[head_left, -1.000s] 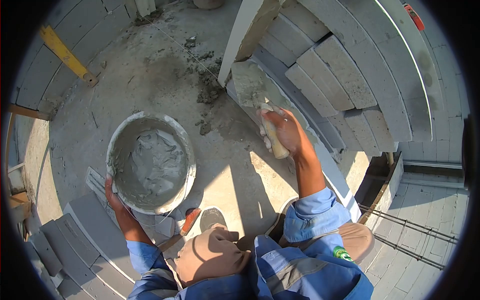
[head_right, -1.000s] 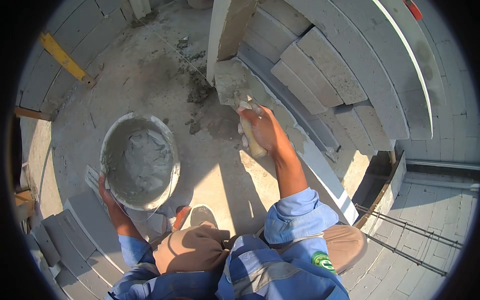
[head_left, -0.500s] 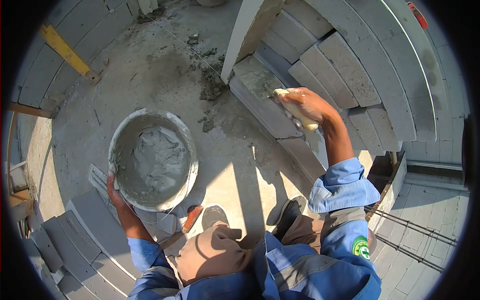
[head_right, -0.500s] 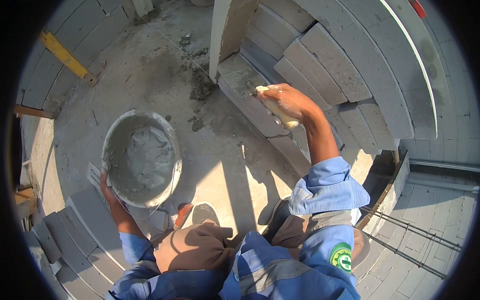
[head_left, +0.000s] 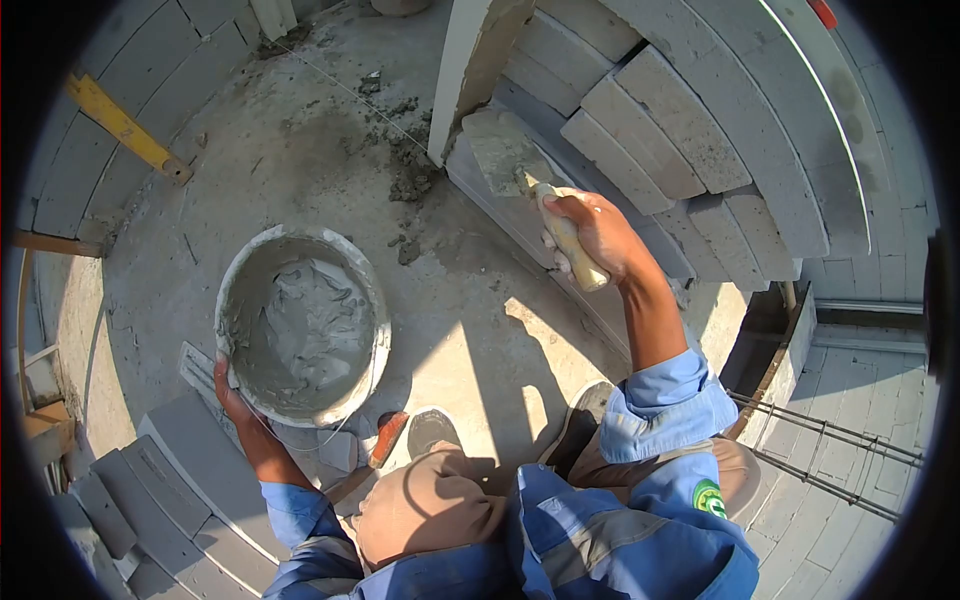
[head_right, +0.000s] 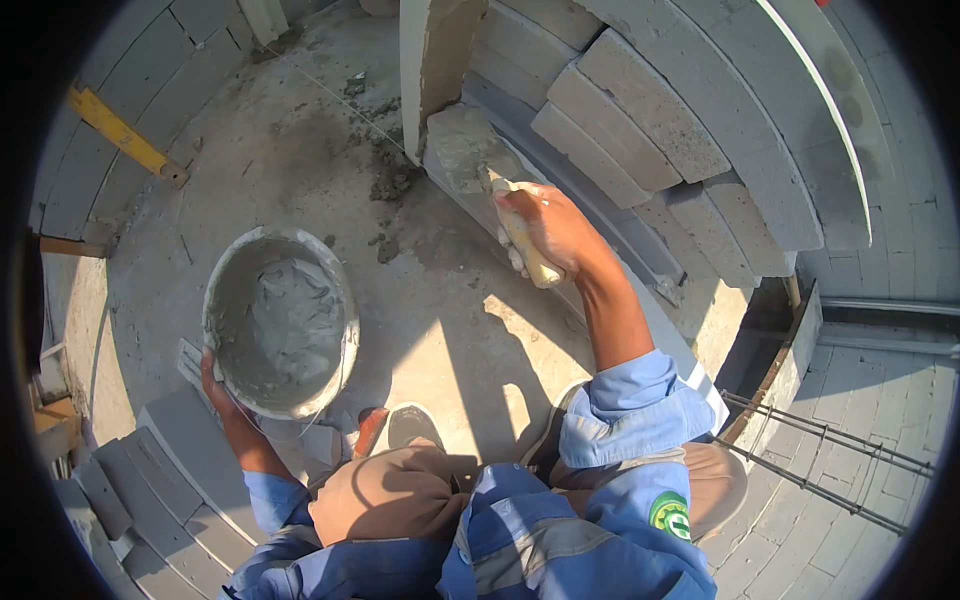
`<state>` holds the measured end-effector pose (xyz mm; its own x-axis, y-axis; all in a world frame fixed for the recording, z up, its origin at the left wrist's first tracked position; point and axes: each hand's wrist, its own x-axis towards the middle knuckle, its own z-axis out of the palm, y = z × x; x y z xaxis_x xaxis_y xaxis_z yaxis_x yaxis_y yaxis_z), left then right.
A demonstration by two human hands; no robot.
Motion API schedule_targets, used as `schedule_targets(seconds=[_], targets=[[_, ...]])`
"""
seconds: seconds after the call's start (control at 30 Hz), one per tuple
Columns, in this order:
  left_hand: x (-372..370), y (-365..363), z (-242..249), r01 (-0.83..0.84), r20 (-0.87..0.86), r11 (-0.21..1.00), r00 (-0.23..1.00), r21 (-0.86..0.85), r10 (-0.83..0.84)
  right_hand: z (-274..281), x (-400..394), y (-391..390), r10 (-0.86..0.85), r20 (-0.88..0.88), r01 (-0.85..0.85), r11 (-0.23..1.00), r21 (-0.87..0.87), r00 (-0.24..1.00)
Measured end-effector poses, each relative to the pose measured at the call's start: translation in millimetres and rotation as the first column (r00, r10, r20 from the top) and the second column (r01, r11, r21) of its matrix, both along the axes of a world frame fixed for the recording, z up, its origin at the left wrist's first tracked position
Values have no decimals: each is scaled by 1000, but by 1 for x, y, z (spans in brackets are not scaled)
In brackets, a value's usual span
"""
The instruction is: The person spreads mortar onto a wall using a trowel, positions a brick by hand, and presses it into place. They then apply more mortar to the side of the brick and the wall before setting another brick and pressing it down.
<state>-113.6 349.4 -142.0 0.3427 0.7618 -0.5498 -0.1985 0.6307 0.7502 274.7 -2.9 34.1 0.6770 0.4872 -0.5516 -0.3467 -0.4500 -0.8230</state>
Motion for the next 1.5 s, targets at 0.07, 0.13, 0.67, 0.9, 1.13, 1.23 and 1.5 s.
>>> schedule_targets(seconds=[0.07, 0.13, 0.67, 0.9, 1.13, 1.23, 1.5], targets=[[-1, 1, 2, -12, 1, 1000, 1000, -10, 12, 4, 2, 14, -89, -40, 89, 996, 16, 995], [-3, 4, -4, -15, 37, 1000, 999, -26, 16, 4, 1, 23, -196, -111, 198, 980, 11, 974], [0, 2, -2, -1, 58, 1000, 998, -27, 3, -18, -14, 2, 52, 80, -49, 998, -37, 995], [2, 0, 2, -11, 25, 1000, 1000, -6, 11, -38, -44, -7, 175, 44, -173, 984, -50, 984], [0, 2, 4, 0, 34, 998, 999, -59, 2, 0, -67, -27, 17, 328, 52, 978, -202, 945], [-1, 4, 3, 4, -13, 999, 1000, -48, -5, 10, -59, -35, 36, 343, 44, 974, -222, 939], [-3, 6, 3, 37, 10, 998, 999, -48, -37, 14, -41, -39, -151, 117, 163, 981, -109, 982]])
